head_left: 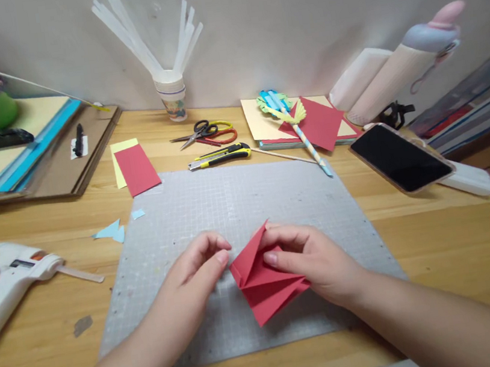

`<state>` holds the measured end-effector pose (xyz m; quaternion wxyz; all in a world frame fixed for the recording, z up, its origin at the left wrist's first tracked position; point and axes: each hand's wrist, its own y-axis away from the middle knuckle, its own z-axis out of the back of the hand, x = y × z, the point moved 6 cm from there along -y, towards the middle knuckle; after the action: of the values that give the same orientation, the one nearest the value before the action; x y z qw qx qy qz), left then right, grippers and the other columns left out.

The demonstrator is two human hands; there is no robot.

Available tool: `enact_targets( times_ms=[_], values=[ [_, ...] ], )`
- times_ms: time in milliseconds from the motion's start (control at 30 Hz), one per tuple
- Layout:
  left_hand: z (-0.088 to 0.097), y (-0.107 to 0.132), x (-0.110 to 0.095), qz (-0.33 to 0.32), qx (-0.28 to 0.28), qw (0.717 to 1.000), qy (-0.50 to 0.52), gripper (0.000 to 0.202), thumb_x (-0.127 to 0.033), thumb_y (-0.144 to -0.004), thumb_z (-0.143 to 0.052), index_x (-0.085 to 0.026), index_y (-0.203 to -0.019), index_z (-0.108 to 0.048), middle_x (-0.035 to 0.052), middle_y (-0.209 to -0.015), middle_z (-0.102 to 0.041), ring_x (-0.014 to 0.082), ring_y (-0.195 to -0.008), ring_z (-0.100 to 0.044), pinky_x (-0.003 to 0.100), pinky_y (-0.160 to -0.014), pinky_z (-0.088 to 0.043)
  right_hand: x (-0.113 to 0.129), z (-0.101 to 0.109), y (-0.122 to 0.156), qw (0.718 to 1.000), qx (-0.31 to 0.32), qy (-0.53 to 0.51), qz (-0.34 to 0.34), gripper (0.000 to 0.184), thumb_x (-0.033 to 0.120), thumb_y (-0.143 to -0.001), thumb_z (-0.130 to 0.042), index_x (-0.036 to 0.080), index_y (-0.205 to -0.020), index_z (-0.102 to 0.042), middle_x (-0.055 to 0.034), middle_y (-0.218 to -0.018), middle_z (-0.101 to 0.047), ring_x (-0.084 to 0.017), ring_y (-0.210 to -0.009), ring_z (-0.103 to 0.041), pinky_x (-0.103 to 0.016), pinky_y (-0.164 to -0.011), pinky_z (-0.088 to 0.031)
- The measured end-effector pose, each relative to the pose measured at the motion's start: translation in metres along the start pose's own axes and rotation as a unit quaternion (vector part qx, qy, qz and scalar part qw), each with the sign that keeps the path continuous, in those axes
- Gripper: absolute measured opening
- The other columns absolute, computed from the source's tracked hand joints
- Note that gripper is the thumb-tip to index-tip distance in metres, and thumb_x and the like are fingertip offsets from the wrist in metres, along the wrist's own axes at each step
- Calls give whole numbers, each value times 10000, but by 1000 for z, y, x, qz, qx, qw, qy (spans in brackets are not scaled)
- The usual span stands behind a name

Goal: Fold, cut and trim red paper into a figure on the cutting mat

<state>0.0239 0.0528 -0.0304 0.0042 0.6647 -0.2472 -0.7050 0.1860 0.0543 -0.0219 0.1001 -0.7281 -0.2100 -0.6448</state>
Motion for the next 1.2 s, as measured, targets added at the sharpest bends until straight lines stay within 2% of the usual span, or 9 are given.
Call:
enact_targets(
  times_ms=[67, 167, 367, 467, 633, 733, 933, 1100, 1200],
  values=[
    [6, 3, -9, -71, -55, 994, -64, 249, -443, -846, -539, -236, -983, -557, 4, -903, -560, 181, -858, -501, 310, -773, -391, 2, 1, 0, 996, -29, 82, 20, 133, 226, -855, -618, 233, -930, -728, -27, -939, -613, -170, -906, -604, -335, -866, -466],
    [6, 5, -14, -107, -73, 985, -112, 291, -415, -815, -599, -254, -1053, -552, 22, -1051, -570, 213, -1015, -500, 356, -900, -388, 4, -2, 3, 980, -39, 189, 42, 241, 198, -858, -592, 228, -1079, -684, -59, -1059, -593, -189, -986, -596, -353, -889, -473],
    [6, 1, -9, -62, -64, 992, -93, 168, -293, -807, -546, -229, -961, -555, 21, -942, -610, 205, -896, -569, 363, -798, -474, 3, -11, 10, 950, 30, 308, 48, 343, 306, -939, -523, 203, -1258, -594, -81, -1106, -597, -195, -994, -585, -361, -873, -486],
    [6, 5, -12, -98, -59, 987, -109, 210, -329, -849, -523, -251, -1042, -552, 20, -997, -612, 202, -942, -576, 359, -826, -484, 2, -10, 11, 939, 29, 339, 44, 331, 324, -948, -513, 214, -1248, -600, -75, -1103, -602, -192, -962, -591, -363, -860, -486],
    [-6, 14, -20, -199, -34, 942, -270, 540, -256, -758, -703, -349, -1227, -454, -9, -1173, -578, 201, -1081, -546, 365, -922, -455, 4, -10, 12, 936, 34, 347, 53, 360, 371, -944, -516, 214, -1260, -586, -81, -1113, -604, -209, -979, -587, -383, -865, -479],
    [-6, 14, -22, -224, -50, 923, -310, 460, -182, -797, -646, -345, -1190, -469, -23, -1130, -594, 177, -1043, -558, 351, -898, -460, 5, -11, 13, 939, 41, 338, 54, 375, 418, -942, -519, 226, -1256, -584, -76, -1113, -598, -212, -984, -585, -384, -860, -481],
    [2, 12, -22, -221, -89, 920, -311, 254, -248, -891, -558, -289, -1137, -510, -4, -1021, -623, 161, -872, -578, 319, -757, -488, 10, -13, 12, 950, 38, 297, 92, 440, 528, -854, -627, 234, -1182, -622, -76, -1155, -555, -217, -1007, -576, -367, -865, -487],
    [-4, 21, -29, -312, -76, 878, -356, 418, -145, -904, -499, -312, -1283, -443, 43, -1233, -508, 196, -1164, -482, 371, -963, -419, 13, -9, 8, 944, -12, 309, 118, 170, 334, -915, -581, 231, -1001, -686, -61, -1072, -599, -197, -993, -583, -367, -884, -476],
    [-8, 25, -34, -335, -67, 848, -405, 441, -79, -899, -439, -348, -1242, -500, 33, -1304, -471, 217, -1223, -421, 421, -995, -350, 11, -4, 6, 942, -42, 313, 116, 151, 244, -917, -541, 230, -923, -692, -58, -1021, -602, -189, -967, -592, -369, -868, -484]
  ],
)
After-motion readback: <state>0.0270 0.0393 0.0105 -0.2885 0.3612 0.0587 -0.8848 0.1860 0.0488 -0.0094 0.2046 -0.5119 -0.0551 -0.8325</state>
